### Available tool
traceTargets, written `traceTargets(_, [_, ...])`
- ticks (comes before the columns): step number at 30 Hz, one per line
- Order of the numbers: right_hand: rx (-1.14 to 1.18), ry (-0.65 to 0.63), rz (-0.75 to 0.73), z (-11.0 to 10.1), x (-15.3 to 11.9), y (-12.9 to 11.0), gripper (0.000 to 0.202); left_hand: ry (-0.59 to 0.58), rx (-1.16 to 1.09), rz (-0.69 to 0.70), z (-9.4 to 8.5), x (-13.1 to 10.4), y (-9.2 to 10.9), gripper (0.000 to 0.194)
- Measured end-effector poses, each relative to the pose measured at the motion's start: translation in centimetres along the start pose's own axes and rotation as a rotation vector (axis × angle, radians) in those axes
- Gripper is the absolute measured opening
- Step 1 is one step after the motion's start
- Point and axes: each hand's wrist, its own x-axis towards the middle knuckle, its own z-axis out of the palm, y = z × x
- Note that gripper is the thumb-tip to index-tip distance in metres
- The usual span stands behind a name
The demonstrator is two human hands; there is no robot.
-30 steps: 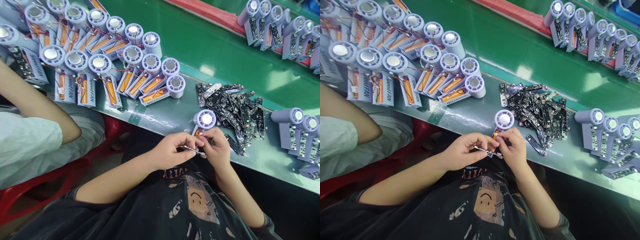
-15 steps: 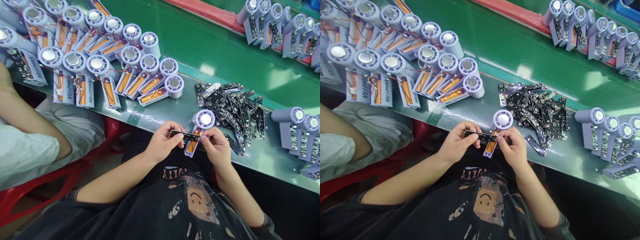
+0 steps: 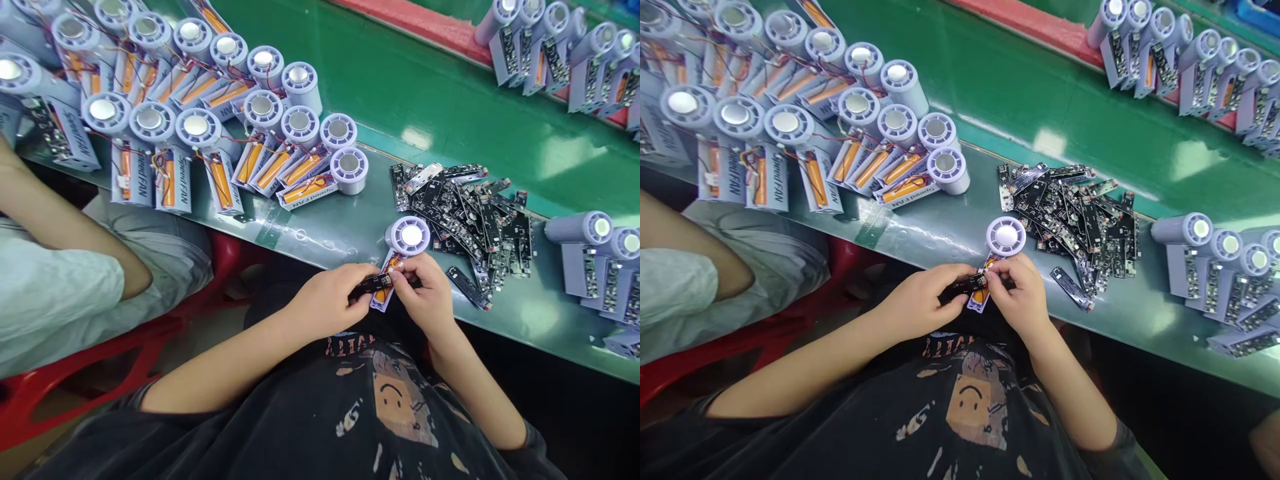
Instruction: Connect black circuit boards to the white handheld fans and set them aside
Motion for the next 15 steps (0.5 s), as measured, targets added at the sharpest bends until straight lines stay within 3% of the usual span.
traceTargets(3, [0.027,-0.011,0.025,-0.2,0.05,0.04,0.01,-0.049,-0.025,-0.114,-0.28,0.41,0.56,0.01])
traceTargets(6, [0.048,-0.02,0.044,-0.4,0.05,0.14,0.009,-0.01,-0.182,-0.182,-0.25,0.52,0.55,0.008])
traceTargets(11, [-0.011,-0.025,0.007,-0.24,0.09,0.21,0.009,0.019,-0.293,-0.143,0.03,0.65,0.43,0.028])
traceTargets(15, [-0.093,-0.009,-0.071,-0.09,0.28,0.12,0.012,0.044,-0.23,-0.084,0.19,0.96,0.41,0.025])
